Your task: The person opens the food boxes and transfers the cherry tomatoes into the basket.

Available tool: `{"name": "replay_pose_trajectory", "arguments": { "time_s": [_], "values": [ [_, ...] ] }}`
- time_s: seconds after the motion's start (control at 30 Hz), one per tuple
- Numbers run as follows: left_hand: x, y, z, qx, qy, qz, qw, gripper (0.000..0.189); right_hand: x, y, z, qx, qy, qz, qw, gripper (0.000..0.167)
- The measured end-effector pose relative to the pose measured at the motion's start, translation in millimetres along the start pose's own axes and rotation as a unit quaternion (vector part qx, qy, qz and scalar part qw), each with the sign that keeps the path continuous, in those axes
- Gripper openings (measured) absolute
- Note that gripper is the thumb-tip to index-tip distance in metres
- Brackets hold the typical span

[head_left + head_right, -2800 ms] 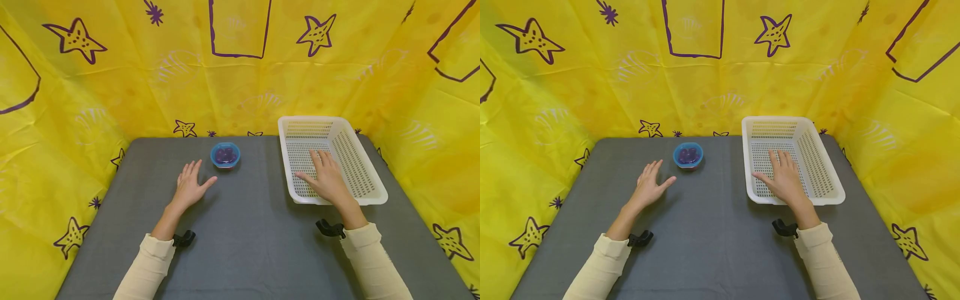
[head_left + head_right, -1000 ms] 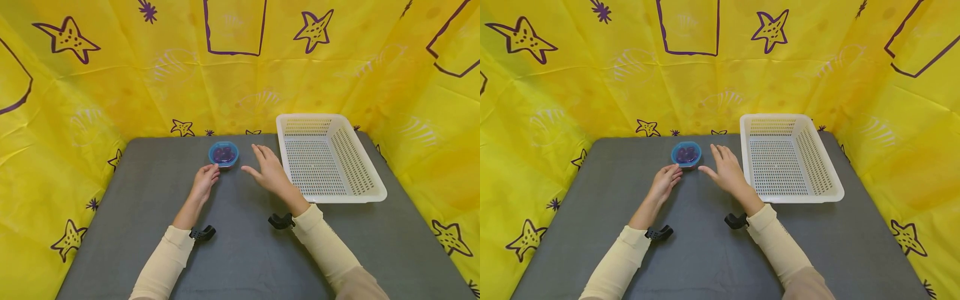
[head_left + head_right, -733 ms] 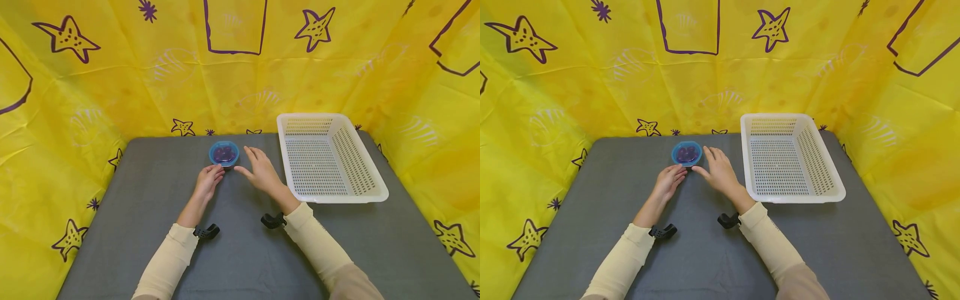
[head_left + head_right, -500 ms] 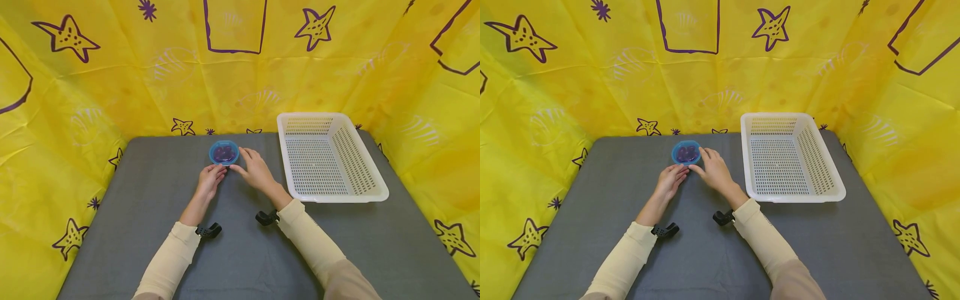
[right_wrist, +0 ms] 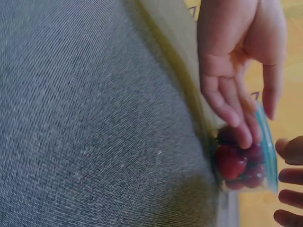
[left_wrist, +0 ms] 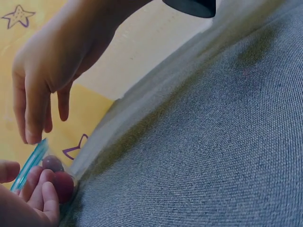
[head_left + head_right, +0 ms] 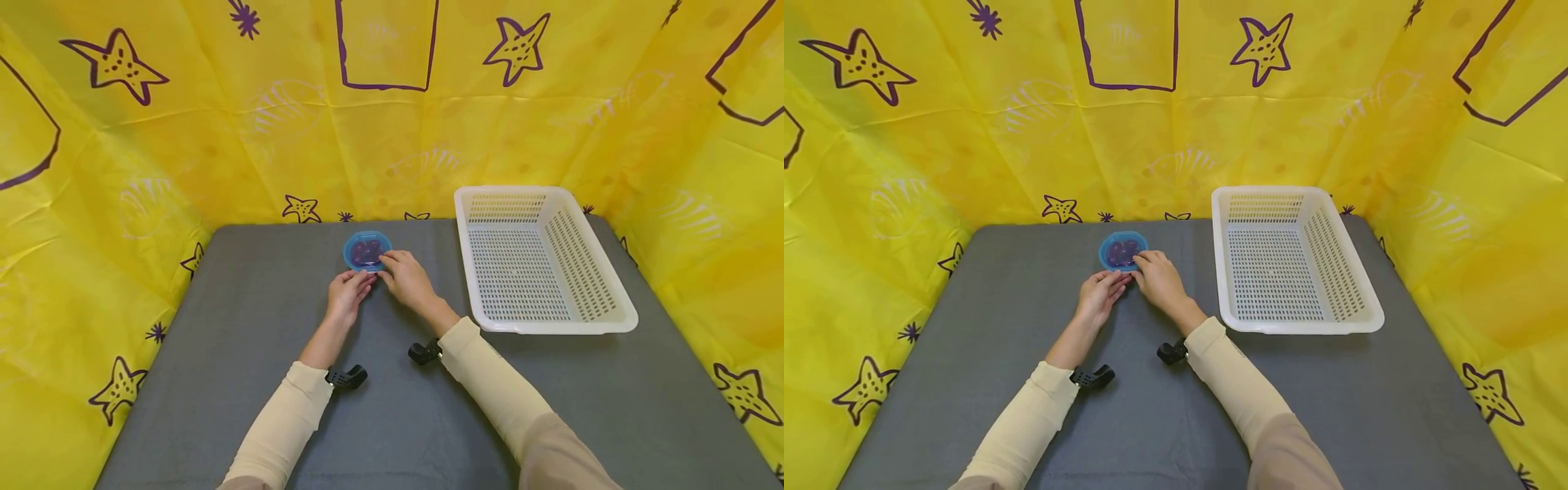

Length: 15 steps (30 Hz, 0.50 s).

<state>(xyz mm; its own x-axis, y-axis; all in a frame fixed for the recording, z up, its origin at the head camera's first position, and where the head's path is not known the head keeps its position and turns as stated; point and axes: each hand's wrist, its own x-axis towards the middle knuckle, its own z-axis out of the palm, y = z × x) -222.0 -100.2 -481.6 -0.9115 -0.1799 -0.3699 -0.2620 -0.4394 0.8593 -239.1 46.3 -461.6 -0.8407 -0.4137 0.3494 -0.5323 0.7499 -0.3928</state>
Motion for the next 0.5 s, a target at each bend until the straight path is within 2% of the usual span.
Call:
{"name": "replay_pose_trajectory", "arguments": {
  "time_s": [0.17,0.33,0.5],
  "values": [
    [1.4,-1.5,1.6,-0.011,0.006,0.004,0.9999,0.017,1.6,4,6,-0.04,0.01,-0.029,0.9987,0.025],
    [2.6,-1.9,2.0,-0.013,0.01,0.002,0.9999,0.016,3.7,6,10,-0.065,0.037,-0.067,0.9949,0.018],
    [4.0,-1.8,2.2,-0.012,0.02,0.023,0.9995,0.02,5.5,8,14,-0.082,0.05,-0.12,0.9881,0.013]
  ]
}}
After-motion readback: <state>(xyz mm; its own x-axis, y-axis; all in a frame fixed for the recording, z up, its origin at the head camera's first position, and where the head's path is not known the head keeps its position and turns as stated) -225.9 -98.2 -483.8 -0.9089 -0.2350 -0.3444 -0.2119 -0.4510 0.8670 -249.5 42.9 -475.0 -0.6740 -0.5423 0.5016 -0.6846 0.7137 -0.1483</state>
